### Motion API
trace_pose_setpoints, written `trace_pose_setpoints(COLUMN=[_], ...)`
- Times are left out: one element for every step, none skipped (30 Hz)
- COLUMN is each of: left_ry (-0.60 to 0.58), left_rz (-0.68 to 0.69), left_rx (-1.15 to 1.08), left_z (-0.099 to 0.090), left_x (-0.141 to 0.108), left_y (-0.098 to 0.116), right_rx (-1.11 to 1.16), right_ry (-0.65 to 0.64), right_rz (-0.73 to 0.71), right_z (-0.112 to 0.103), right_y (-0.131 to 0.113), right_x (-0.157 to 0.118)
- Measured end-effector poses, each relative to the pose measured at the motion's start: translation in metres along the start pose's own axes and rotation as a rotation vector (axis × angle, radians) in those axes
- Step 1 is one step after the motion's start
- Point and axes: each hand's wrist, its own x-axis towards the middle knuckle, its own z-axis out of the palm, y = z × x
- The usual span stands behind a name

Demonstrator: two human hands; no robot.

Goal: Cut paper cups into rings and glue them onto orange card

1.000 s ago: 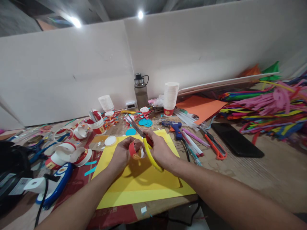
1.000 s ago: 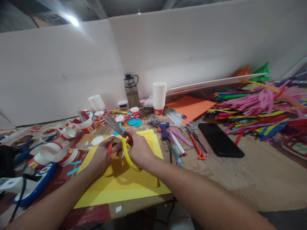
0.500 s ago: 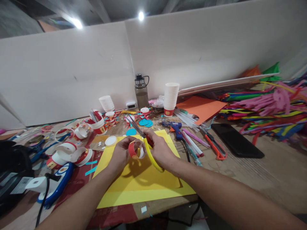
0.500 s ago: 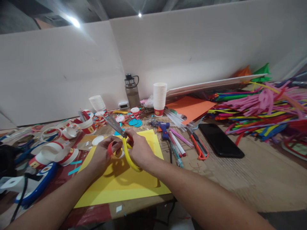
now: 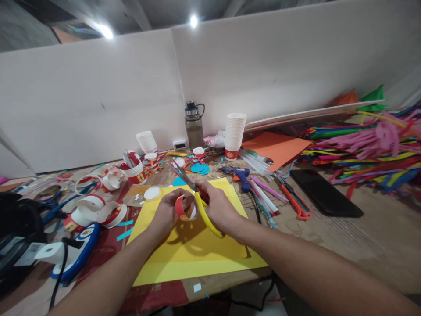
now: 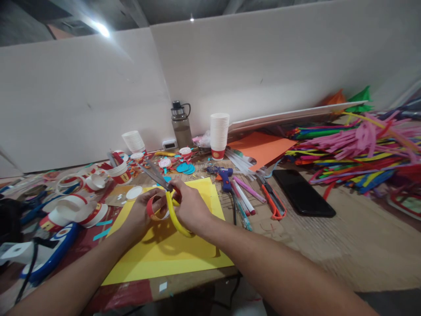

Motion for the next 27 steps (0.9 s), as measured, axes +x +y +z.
trace_pose_setpoints(left_ry=[0.004,0.007,0.014,0.025,0.038,0.050,0.059,0.062,0.062,0.057,0.053,0.049,0.045,0.046,0.046,0.043,0.041,0.040,0.043,0.048,0.053,0.061,0.066,0.060,0.071,0.099,0.110], left_rz=[-0.001,-0.004,-0.008,-0.012,-0.017,-0.018,-0.014,-0.008,0.002,0.013,0.023,0.032,0.038,0.045,0.051,0.055,0.060,0.067,0.079,0.098,0.129,0.167,0.207,0.249,0.265,0.285,0.294], left_rx=[-0.007,-0.017,-0.029,-0.041,-0.049,-0.049,-0.042,-0.028,-0.010,0.007,0.021,0.031,0.040,0.045,0.050,0.057,0.065,0.073,0.082,0.091,0.101,0.106,0.107,0.102,0.073,0.023,-0.017], left_z=[0.001,0.002,0.002,0.003,0.004,0.004,0.004,0.004,0.004,0.003,0.003,0.003,0.003,0.003,0.003,0.003,0.003,0.003,0.001,-0.001,-0.004,-0.007,-0.012,-0.016,-0.021,-0.025,-0.028], left_x=[0.000,0.000,0.000,-0.001,-0.001,-0.001,-0.001,-0.001,-0.001,-0.001,-0.001,-0.001,-0.001,-0.001,-0.002,-0.002,-0.002,-0.002,-0.001,0.000,0.002,0.005,0.008,0.012,0.015,0.019,0.022], left_y=[0.001,0.001,0.002,0.003,0.003,0.004,0.005,0.005,0.006,0.006,0.007,0.007,0.008,0.008,0.009,0.010,0.010,0.010,0.010,0.008,0.006,0.004,0.002,0.000,-0.002,-0.002,-0.002], right_rx=[-0.003,-0.012,-0.022,-0.032,-0.041,-0.044,-0.043,-0.037,-0.030,-0.026,-0.023,-0.022,-0.021,-0.021,-0.020,-0.016,-0.011,-0.004,0.006,0.024,0.048,0.071,0.083,0.077,0.049,0.004,-0.050], right_ry=[0.002,0.004,0.004,0.004,0.008,0.014,0.022,0.031,0.040,0.045,0.049,0.050,0.053,0.056,0.061,0.063,0.062,0.060,0.060,0.058,0.057,0.056,0.053,0.047,0.039,0.032,0.026], right_rz=[-0.007,-0.015,-0.022,-0.026,-0.028,-0.031,-0.034,-0.039,-0.043,-0.047,-0.049,-0.050,-0.050,-0.051,-0.051,-0.049,-0.046,-0.042,-0.039,-0.040,-0.042,-0.046,-0.051,-0.055,-0.059,-0.063,-0.068], right_z=[0.000,0.000,0.000,0.000,0.000,0.000,0.001,0.001,0.001,0.001,0.001,0.001,0.001,0.001,0.001,0.001,0.000,0.000,0.000,0.000,-0.001,-0.001,-0.002,-0.003,-0.004,-0.004,-0.005], right_y=[0.000,0.001,0.001,0.002,0.002,0.003,0.004,0.004,0.005,0.005,0.005,0.006,0.005,0.005,0.005,0.004,0.004,0.003,0.003,0.002,0.001,0.000,0.000,-0.002,-0.003,-0.004,-0.006], right_x=[0.000,0.000,0.000,0.000,0.000,0.000,0.000,0.000,0.000,0.000,0.000,0.000,0.000,0.000,0.000,0.001,0.001,0.001,0.001,0.001,0.002,0.002,0.002,0.002,0.002,0.002,0.001])
